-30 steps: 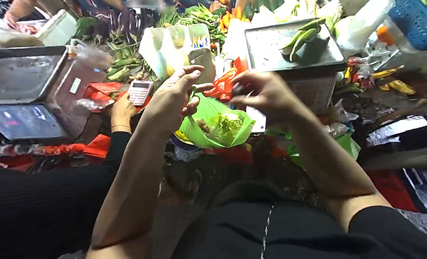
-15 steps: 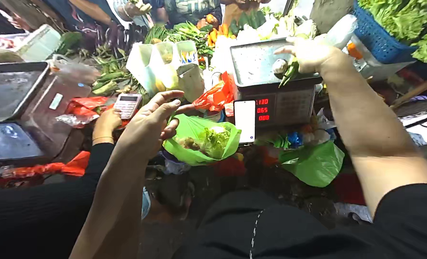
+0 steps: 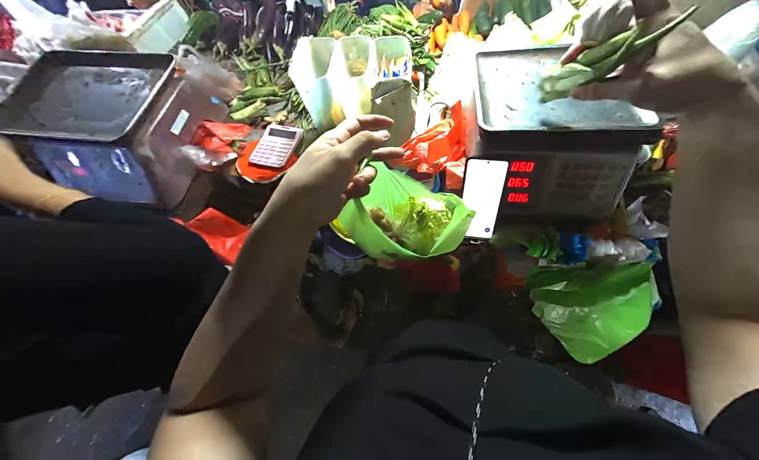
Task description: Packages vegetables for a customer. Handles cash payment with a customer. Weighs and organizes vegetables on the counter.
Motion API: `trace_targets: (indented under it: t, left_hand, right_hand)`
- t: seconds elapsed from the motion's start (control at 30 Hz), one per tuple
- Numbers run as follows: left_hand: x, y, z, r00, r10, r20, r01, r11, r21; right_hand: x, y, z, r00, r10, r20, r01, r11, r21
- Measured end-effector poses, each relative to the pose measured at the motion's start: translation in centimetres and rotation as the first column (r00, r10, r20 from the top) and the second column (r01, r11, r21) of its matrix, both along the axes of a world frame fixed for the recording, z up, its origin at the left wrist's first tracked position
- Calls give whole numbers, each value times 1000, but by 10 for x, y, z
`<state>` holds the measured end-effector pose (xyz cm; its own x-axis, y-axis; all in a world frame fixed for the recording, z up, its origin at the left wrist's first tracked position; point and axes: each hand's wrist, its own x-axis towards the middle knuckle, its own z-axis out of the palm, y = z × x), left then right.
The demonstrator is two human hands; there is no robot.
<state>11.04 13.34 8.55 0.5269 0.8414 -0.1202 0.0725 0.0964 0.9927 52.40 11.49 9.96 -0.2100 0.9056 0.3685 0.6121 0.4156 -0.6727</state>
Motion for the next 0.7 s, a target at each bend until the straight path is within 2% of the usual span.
trace_targets:
  t: [0.03, 0.1, 0.17, 0.2, 0.23, 0.27, 0.33, 0.4, 0.47, 0.5, 0.57, 0.63, 0.7]
  left_hand:
    - [1, 0, 1, 1000, 2, 3, -2, 1000, -5]
    - [4, -2, 3, 1000, -5, -4, 5, 1000, -11]
    - [6, -5, 6, 1000, 3, 10, -2, 1000, -13]
    - [7, -8, 7, 1000, 22, 22, -22, 1000, -3]
    - [7, -11, 9, 999, 44, 29, -44, 999, -1]
    - [6, -13, 12, 998, 62, 31, -61, 998, -10]
    - [2, -18, 15, 994, 101, 48, -100, 995, -13]
    - [-8, -18, 15, 988, 137, 66, -136, 991, -14]
    - [-23, -17, 15, 978, 184, 101, -183, 983, -20]
    - [-32, -17, 16, 972, 201, 124, -199, 980, -25]
    - [-51, -16, 19, 966, 192, 173, -193, 981, -13]
    - [-70, -18, 23, 973, 143, 183, -153, 988, 38]
    - [-88, -20, 30, 980, 106, 169, -122, 988, 90]
  right_hand:
    - [-25, -5, -2, 978, 160, -136, -158, 987, 23]
    - [-84, -8, -18, 830, 449, -331, -474, 881, 6]
    - [-142, -8, -45, 694, 577, -430, -661, 747, -65]
    - [-168, -5, -63, 664, 597, -450, -700, 708, -94]
    - [-189, -3, -80, 664, 589, -462, -706, 696, -127]
    - [-209, -3, -96, 703, 534, -469, -664, 729, -165]
    - [-243, -12, -116, 792, 331, -513, -519, 807, -281]
    - [-265, -27, -119, 845, 145, -514, -390, 826, -407]
    - [-273, -49, -112, 906, 117, -406, -309, 840, -445]
    - [-273, -60, -111, 945, 157, -287, -266, 879, -396]
    - [-267, -83, -113, 982, 165, 93, -142, 967, -211]
    - [-258, -97, -122, 909, 95, 406, -100, 995, -9]
    - [-248, -102, -126, 799, 10, 601, -149, 972, 183]
